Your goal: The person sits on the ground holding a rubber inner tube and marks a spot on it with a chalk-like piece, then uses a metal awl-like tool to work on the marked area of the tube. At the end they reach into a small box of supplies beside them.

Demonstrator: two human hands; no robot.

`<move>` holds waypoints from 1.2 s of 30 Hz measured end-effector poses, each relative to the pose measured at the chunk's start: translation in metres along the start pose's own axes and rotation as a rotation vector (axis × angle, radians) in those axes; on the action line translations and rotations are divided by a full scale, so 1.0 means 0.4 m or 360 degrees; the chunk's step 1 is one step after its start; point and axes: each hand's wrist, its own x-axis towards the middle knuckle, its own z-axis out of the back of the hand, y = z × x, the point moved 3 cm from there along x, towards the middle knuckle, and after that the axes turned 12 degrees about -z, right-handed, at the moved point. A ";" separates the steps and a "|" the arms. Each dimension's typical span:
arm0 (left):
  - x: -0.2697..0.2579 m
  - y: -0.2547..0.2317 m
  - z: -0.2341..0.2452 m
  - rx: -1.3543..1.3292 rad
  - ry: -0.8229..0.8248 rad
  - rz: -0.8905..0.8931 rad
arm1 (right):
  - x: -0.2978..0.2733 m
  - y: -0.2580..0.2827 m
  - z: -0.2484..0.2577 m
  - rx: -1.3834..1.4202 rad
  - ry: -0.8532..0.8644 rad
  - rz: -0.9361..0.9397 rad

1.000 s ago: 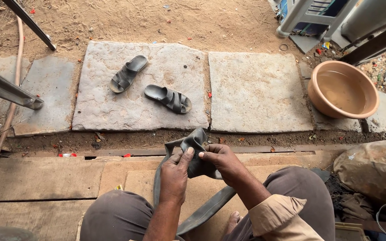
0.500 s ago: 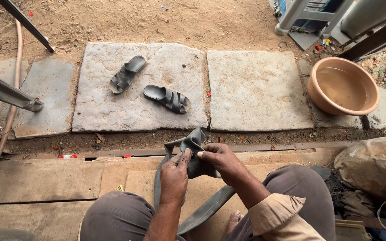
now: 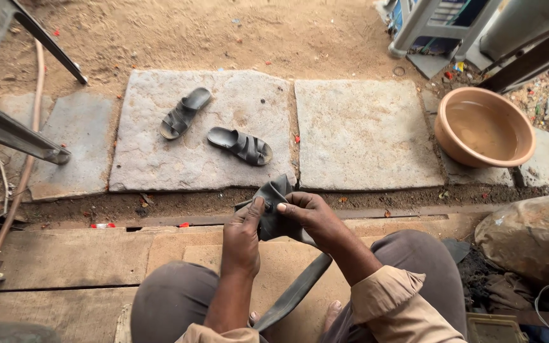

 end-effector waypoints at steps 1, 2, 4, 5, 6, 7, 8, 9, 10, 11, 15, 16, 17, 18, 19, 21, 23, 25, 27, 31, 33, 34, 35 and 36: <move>-0.002 -0.014 -0.006 -0.0220 0.0026 -0.0069 | -0.005 0.009 0.000 -0.0098 0.0026 0.0051; 0.002 -0.030 -0.015 -0.0441 0.0062 -0.0144 | -0.008 0.023 0.000 -0.0199 0.0049 0.0111; 0.008 -0.030 -0.007 -0.0487 0.0101 -0.0218 | -0.028 0.035 0.008 -0.0340 0.0101 0.0193; 0.012 -0.030 -0.002 -0.0530 0.0130 -0.0262 | -0.038 0.040 0.010 -0.0468 0.0141 0.0249; 0.008 -0.052 -0.009 -0.0539 0.0139 -0.0287 | -0.051 0.043 0.002 -0.0486 0.0145 0.0269; 0.003 -0.074 -0.016 -0.0533 0.0172 -0.0338 | -0.064 0.045 -0.006 -0.0506 0.0153 0.0307; -0.009 -0.092 -0.024 -0.0528 0.0205 -0.0381 | -0.083 0.042 -0.010 -0.0523 0.0155 0.0339; -0.023 -0.121 -0.041 -0.0538 0.0215 -0.0397 | -0.105 0.052 -0.019 -0.0538 0.0152 0.0354; -0.038 -0.152 -0.058 -0.0535 0.0217 -0.0441 | -0.130 0.062 -0.026 -0.0530 0.0097 0.0392; -0.054 -0.183 -0.074 -0.0533 0.0219 -0.0485 | -0.155 0.071 -0.033 -0.0521 0.0042 0.0431; -0.145 -0.374 -0.128 -0.0469 0.0248 -0.0616 | -0.241 0.155 -0.071 -0.0598 0.0056 0.0612; -0.177 -0.418 -0.139 -0.0407 0.0163 -0.0469 | -0.263 0.167 -0.077 -0.0557 0.0146 0.0691; -0.206 -0.460 -0.152 -0.0341 0.0078 -0.0324 | -0.283 0.181 -0.079 -0.0518 0.0236 0.0771; -0.205 -0.473 -0.144 -0.0344 0.0110 -0.0303 | -0.299 0.196 -0.107 -0.0510 0.0198 0.0779; -0.205 -0.512 -0.142 0.0088 0.0238 -0.0889 | -0.311 0.215 -0.133 -0.0389 0.0273 0.0757; -0.216 -0.563 -0.165 0.0498 0.0402 -0.1464 | -0.324 0.240 -0.156 -0.0259 0.0304 0.0749; -0.218 -0.587 -0.184 -0.0160 0.0501 -0.0992 | -0.313 0.242 -0.170 -0.0138 0.0537 0.0609; -0.203 -0.562 -0.180 -0.0320 0.0528 -0.0880 | -0.329 0.230 -0.198 -0.0115 0.0610 0.0499; -0.182 -0.517 -0.159 -0.0461 0.0549 -0.0779 | -0.304 0.178 -0.185 -0.0087 0.0703 0.0396; -0.079 -0.366 -0.074 -0.0400 0.0351 -0.0545 | -0.200 0.069 -0.129 -0.0448 0.0553 0.0296; -0.021 -0.293 -0.048 -0.0473 0.0314 -0.0438 | -0.170 0.047 -0.112 -0.0500 0.0461 0.0247; -0.012 -0.261 -0.030 -0.0502 0.0292 -0.0346 | -0.165 0.018 -0.105 -0.0383 0.0443 0.0156; -0.005 -0.231 -0.015 -0.0530 0.0269 -0.0254 | -0.163 -0.009 -0.099 -0.0265 0.0423 0.0067; 0.003 -0.245 -0.027 -0.0531 0.0289 -0.0244 | -0.157 -0.002 -0.091 -0.0257 0.0405 0.0076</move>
